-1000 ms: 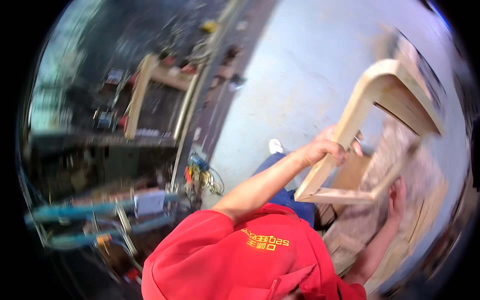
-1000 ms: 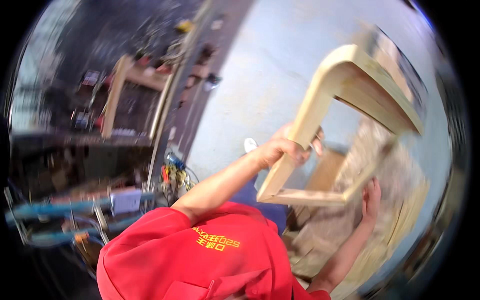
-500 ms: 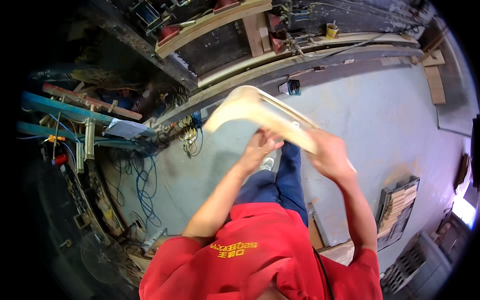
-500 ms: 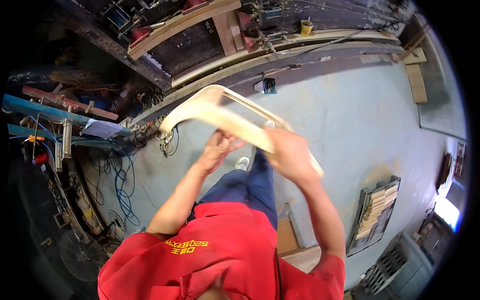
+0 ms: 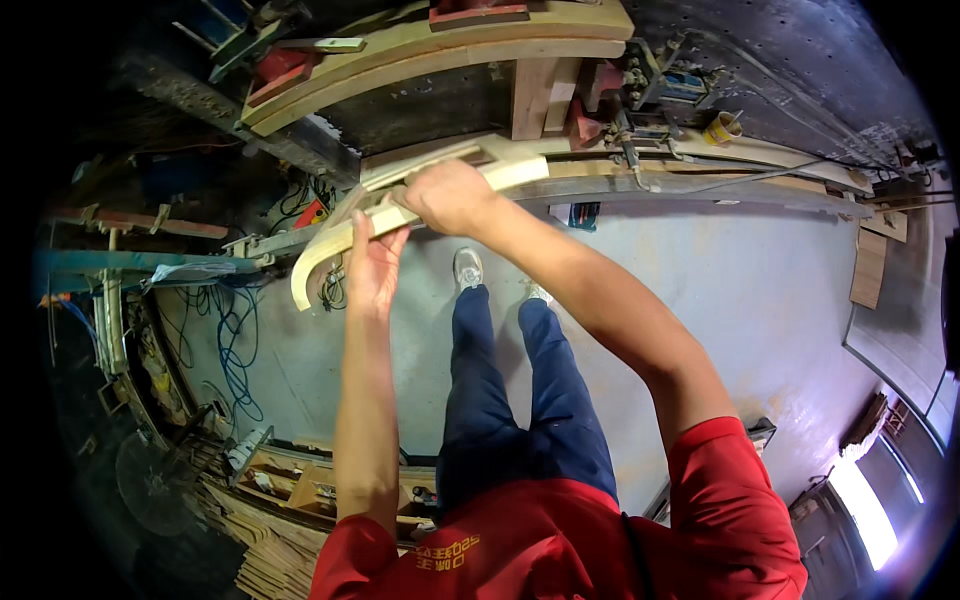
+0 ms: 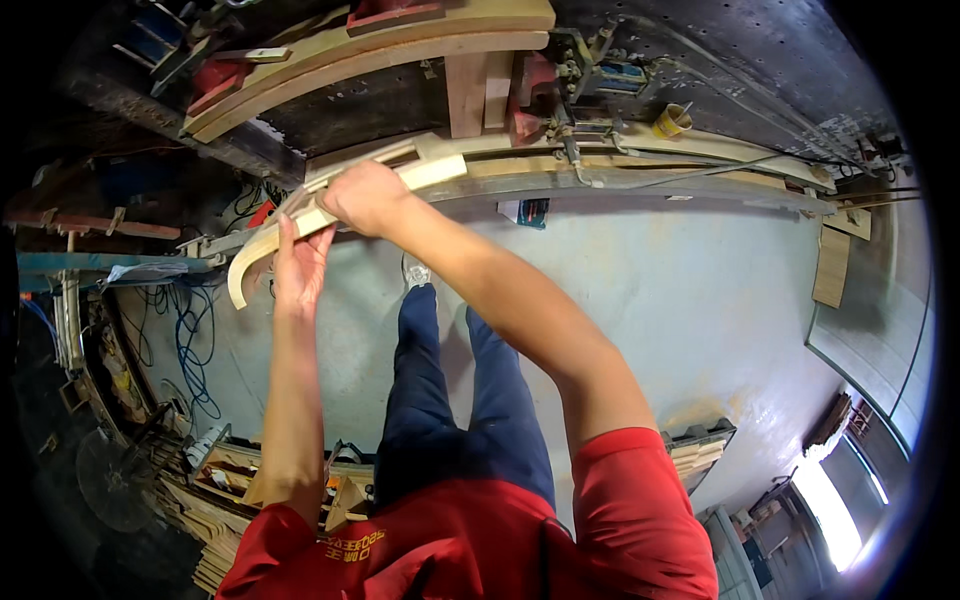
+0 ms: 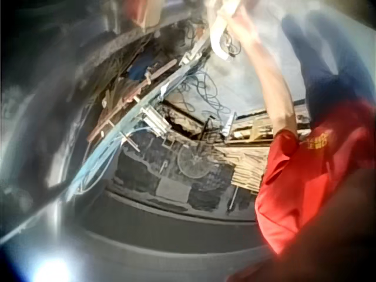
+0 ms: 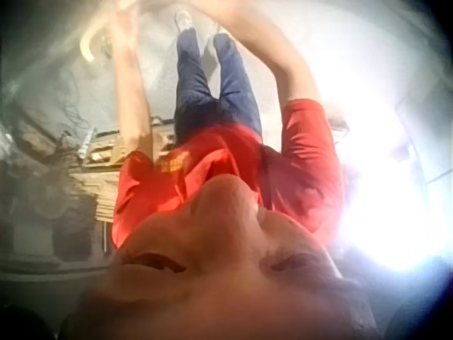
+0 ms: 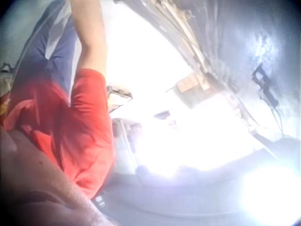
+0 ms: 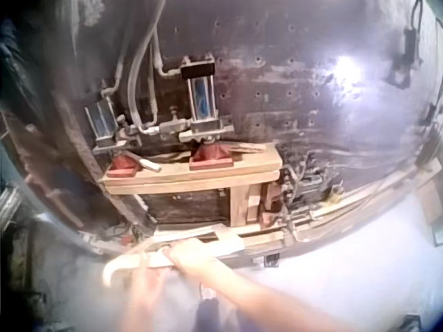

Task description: The person assembles a wooden frame by fitting pieces together on a workbench. They use a hammer to secure the joints and a tape measure to check the dimensions of the frame.

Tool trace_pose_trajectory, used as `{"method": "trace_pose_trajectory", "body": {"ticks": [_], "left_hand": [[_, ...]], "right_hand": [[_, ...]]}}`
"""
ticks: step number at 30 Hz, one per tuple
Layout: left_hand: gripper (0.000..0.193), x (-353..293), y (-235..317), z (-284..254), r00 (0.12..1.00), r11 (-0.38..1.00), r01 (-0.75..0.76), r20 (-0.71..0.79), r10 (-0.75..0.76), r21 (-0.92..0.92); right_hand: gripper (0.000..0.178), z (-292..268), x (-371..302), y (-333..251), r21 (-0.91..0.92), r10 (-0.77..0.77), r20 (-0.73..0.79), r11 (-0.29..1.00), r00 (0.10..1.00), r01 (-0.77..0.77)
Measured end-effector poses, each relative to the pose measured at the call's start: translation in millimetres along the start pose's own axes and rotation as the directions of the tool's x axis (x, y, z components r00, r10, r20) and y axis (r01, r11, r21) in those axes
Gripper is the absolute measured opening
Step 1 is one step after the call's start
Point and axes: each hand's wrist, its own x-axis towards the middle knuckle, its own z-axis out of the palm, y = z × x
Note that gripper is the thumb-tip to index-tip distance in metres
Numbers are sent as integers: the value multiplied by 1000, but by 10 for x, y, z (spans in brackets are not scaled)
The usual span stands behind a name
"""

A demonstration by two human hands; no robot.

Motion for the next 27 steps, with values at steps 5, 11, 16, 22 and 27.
{"method": "trace_pose_trajectory", "body": {"ticks": [5,11,16,22,27], "left_hand": [[61,783,-92,20,995,998,55,83,-52,-36],[45,1310,-105,167,989,994,106,104,-102,-39],[32,1705,40,180,986,997,72,154,-69,-11],[32,2317,108,231,986,1000,-1,165,4,-15],[39,2472,108,444,995,997,-43,92,37,62]], "right_hand": [[11,124,391,583,-57,-12,44,998,999,14],[20,43,576,920,-45,101,118,994,988,-96],[27,7,499,675,2,102,-546,993,832,-120],[51,617,-963,1565,288,710,-339,703,617,-650],[59,698,-724,2542,350,953,-17,289,302,-891]]}}
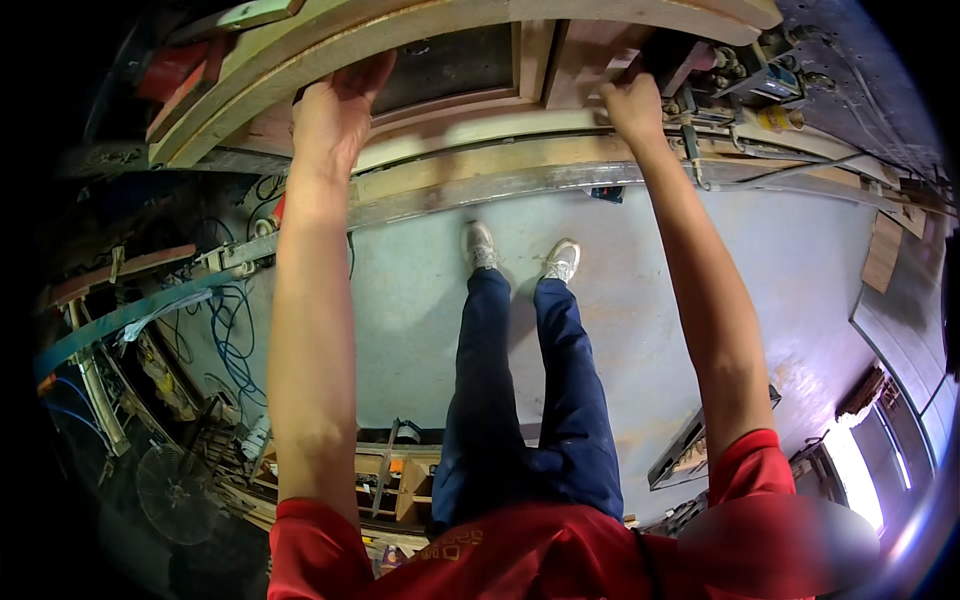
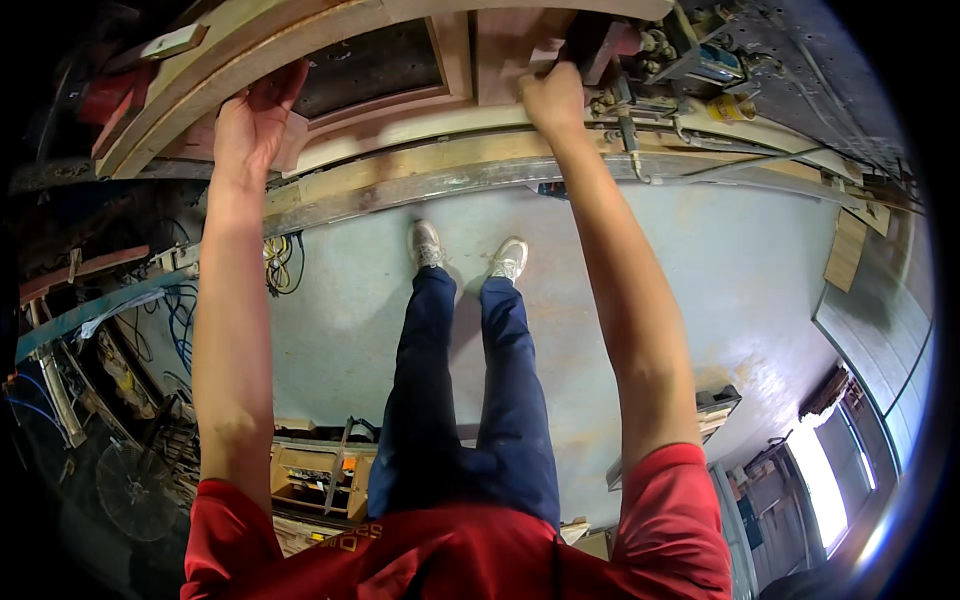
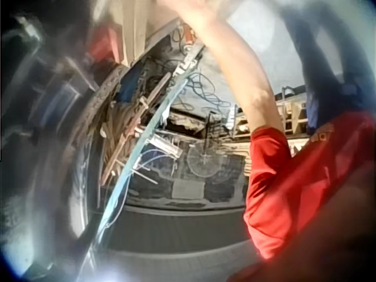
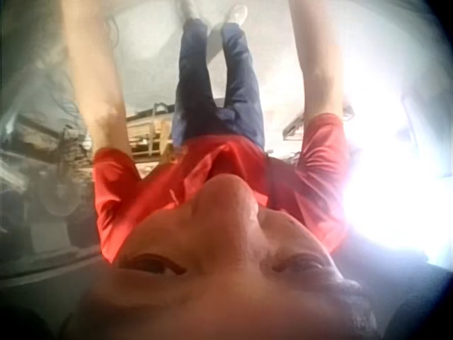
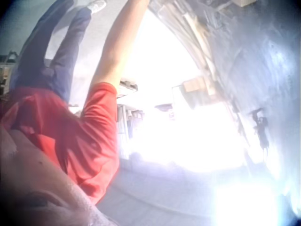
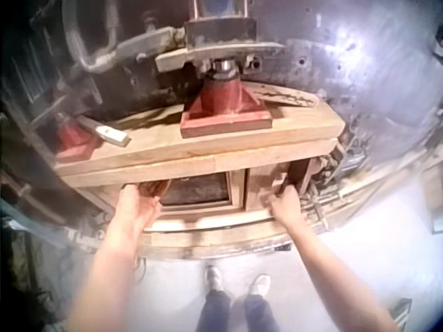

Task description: The person assembles a wooden frame by fitting pieces together on a workbench. They use a hammer to secure the joints and a tape measure to check the dimensions of the frame.

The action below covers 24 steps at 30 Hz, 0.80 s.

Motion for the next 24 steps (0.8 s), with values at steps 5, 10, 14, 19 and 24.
{"method": "trace_pose_trajectory", "body": {"ticks": [5,10,14,19,24], "left_hand": [[40,209,5,-254,993,1000,2,119,-4,20],[39,285,81,-556,991,998,-33,129,25,57],[30,127,-32,-867,985,992,71,-163,-54,100],[34,90,12,-1249,943,978,85,-332,-16,191],[28,189,68,-1022,955,999,33,-293,-31,3]], "right_hand": [[54,562,263,147,274,-6,-458,950,889,148],[59,592,237,159,270,79,-327,963,942,13],[50,412,153,64,374,-72,-241,914,968,161],[33,828,-455,-230,667,38,-45,745,998,1],[22,1105,-218,-937,413,65,127,904,990,-113]]}}
